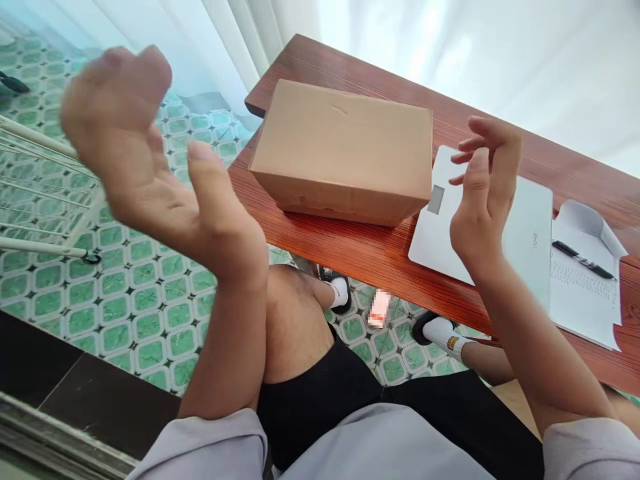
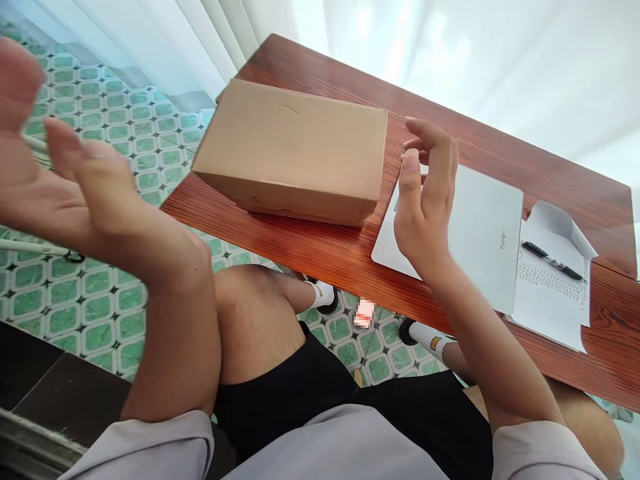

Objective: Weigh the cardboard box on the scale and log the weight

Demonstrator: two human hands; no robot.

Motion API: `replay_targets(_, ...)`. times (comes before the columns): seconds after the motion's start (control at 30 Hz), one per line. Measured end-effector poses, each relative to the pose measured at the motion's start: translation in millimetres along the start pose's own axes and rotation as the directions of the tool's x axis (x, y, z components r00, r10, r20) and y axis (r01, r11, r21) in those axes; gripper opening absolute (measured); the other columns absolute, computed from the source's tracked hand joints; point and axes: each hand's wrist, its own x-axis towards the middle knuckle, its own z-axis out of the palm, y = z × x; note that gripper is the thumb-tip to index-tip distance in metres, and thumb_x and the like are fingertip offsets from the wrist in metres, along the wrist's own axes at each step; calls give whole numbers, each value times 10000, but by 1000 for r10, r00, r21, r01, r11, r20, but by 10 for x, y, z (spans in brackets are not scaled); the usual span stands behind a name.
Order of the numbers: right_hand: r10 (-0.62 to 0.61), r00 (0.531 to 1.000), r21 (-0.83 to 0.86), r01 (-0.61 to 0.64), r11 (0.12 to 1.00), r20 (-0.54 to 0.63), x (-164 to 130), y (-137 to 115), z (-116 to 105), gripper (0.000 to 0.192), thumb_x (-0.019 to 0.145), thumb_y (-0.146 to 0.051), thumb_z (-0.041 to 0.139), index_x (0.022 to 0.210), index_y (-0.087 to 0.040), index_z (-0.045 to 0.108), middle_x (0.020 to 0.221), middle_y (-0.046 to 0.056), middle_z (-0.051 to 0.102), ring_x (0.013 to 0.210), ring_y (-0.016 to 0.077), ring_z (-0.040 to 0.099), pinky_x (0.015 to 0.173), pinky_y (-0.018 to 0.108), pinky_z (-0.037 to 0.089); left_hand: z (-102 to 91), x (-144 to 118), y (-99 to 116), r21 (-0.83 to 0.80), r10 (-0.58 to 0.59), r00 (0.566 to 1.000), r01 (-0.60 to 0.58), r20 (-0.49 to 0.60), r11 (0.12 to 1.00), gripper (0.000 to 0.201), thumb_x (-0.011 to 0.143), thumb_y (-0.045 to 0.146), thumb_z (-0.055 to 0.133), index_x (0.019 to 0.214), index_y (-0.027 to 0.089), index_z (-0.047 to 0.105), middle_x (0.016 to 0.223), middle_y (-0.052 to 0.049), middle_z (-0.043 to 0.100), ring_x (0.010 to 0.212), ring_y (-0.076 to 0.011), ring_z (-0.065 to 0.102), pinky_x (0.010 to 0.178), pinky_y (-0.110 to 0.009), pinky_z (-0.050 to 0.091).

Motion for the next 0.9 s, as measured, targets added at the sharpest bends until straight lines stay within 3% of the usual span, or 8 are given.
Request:
replay_targets(0.03,28,999,12,-29,1000,28,-5,-5,24,389,1075,-412,335,1398,-282,508,1375,86,587,1233,244,599,963,451,557,-1,1,-72,10,96,994,-96,-53,995,434,855,429,607,1241,257,706,1311,14,636,1375,-294,496,1274,-563,287)
replay_targets(0.1,77,992,16,-79,997,98,-28,12,77,464,1068,-453,309,1499,-315,410,1491,82,508,1365,259,531,1079,491,511,-1,-8,-216,-87,29,997,-36,-77,996,410,859,266,594,1254,258,703,1302,43,677,1348,-249,540,1261,-530,336)
replay_targets(0.17,139,976,33,-147,989,170,-63,57,138,530,1064,-528,267,1567,-363,305,1578,54,423,1462,254,446,1163,508,451,-13,-30,-349,-177,-116,993,108,-37,978,417,874,236,605,1284,271,677,1325,47,671,1356,-238,542,1260,-519,354)
replay_targets(0.27,188,954,119,-220,968,236,-121,124,221,594,1054,-601,219,1614,-406,181,1647,3,335,1543,237,333,1243,535,357,-63,-68,-518,-196,-316,942,332,109,923,461,924,438,641,1374,352,595,1435,61,595,1443,-269,464,1260,-544,362)
replay_targets(0.37,203,942,130,-244,961,267,-168,137,270,618,1053,-619,169,1634,-413,116,1673,-22,303,1580,234,251,1277,577,282,-88,-103,-633,-161,-386,896,423,221,891,485,937,594,614,1395,453,539,1536,118,490,1527,-268,359,1270,-503,352)
replay_targets(0.6,243,938,55,-264,963,247,-203,78,308,734,1014,-707,266,1639,-324,225,1728,-15,152,1615,225,92,1333,530,111,99,-217,-623,-134,-494,809,554,319,821,623,905,667,626,1438,386,465,1505,10,524,1484,-257,425,1249,-466,385)
replay_targets(0.77,268,932,60,-291,955,245,-224,71,341,763,999,-723,307,1644,-324,219,1718,-9,198,1611,237,128,1331,534,96,153,-251,-572,-78,-474,825,518,309,852,612,876,656,659,1393,377,485,1524,13,488,1487,-272,408,1261,-502,355)
replay_targets(0.9,244,942,51,-262,964,230,-246,84,375,743,1010,-716,250,1644,-328,223,1695,8,273,1597,232,193,1331,521,112,128,-268,-679,-98,-459,825,513,330,853,562,900,611,647,1392,392,487,1514,13,501,1466,-276,430,1243,-498,389)
